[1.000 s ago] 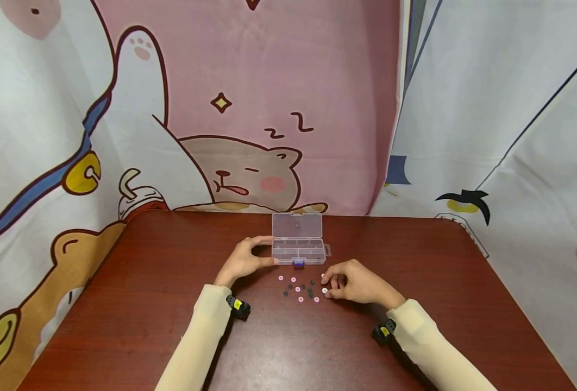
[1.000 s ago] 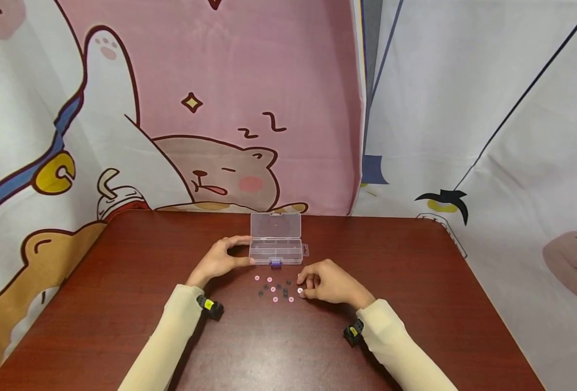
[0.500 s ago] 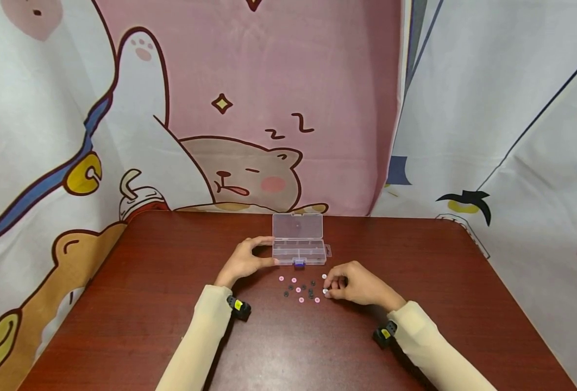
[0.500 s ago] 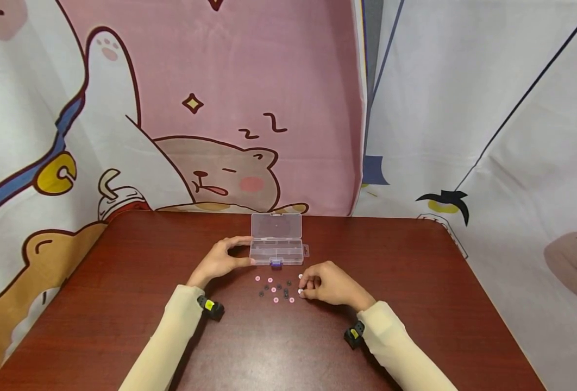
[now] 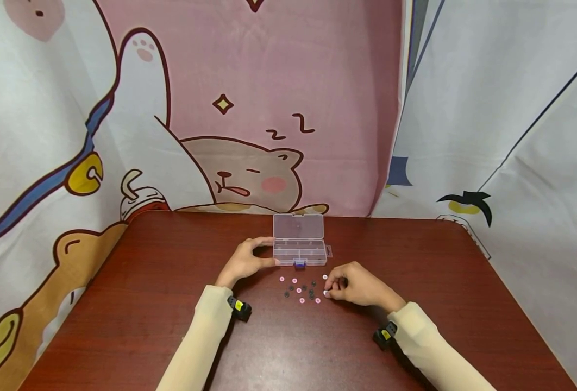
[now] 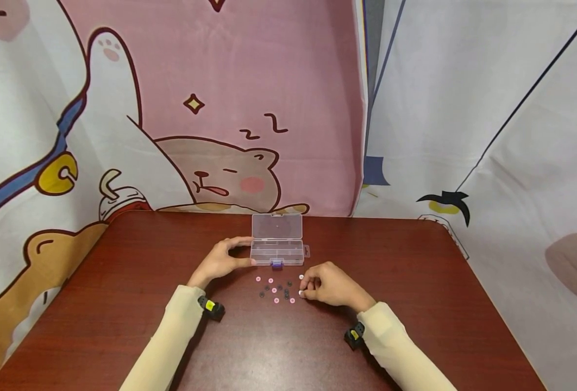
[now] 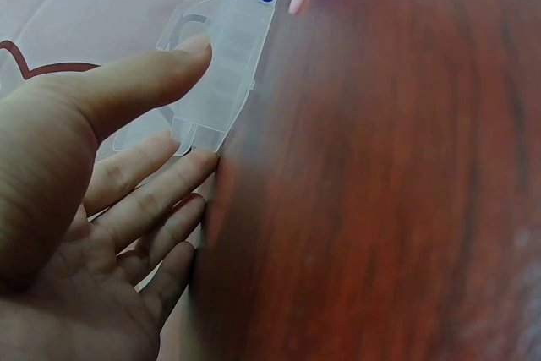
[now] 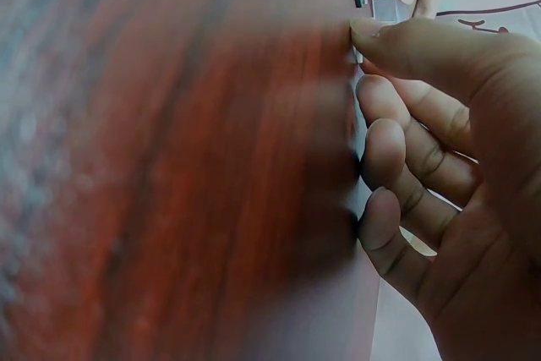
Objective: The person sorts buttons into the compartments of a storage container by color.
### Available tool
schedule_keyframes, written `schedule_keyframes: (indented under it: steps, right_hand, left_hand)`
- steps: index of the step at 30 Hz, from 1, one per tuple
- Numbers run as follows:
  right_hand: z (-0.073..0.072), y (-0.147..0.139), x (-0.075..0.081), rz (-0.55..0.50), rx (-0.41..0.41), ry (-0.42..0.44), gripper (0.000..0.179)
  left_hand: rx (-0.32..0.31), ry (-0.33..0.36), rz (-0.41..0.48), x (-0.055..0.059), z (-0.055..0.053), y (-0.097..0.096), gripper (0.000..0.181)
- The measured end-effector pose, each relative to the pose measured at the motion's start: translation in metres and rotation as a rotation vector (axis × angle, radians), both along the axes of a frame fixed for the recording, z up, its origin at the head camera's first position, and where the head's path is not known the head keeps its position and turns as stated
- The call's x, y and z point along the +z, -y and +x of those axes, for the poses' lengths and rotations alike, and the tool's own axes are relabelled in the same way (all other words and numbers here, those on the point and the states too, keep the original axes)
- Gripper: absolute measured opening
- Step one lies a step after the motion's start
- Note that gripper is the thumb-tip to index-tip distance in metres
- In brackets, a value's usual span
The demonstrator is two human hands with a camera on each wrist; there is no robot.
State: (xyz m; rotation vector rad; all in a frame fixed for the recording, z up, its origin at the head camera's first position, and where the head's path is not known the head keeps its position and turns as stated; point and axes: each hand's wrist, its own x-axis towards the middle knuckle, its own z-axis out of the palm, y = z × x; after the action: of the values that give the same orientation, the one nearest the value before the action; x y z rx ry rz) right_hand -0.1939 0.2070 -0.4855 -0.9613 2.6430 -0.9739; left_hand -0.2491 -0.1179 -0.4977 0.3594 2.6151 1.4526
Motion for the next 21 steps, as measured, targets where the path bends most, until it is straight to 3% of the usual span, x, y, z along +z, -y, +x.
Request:
schedule_keyframes:
  steps: [21]
  right_hand:
    - [-0.0002, 0.0018, 0.0012, -0.013, -0.01, -0.017, 0.011]
  left_hand:
    - [-0.001, -0.01, -0.001, -0.0015, -0.0002, -0.0001, 0.061]
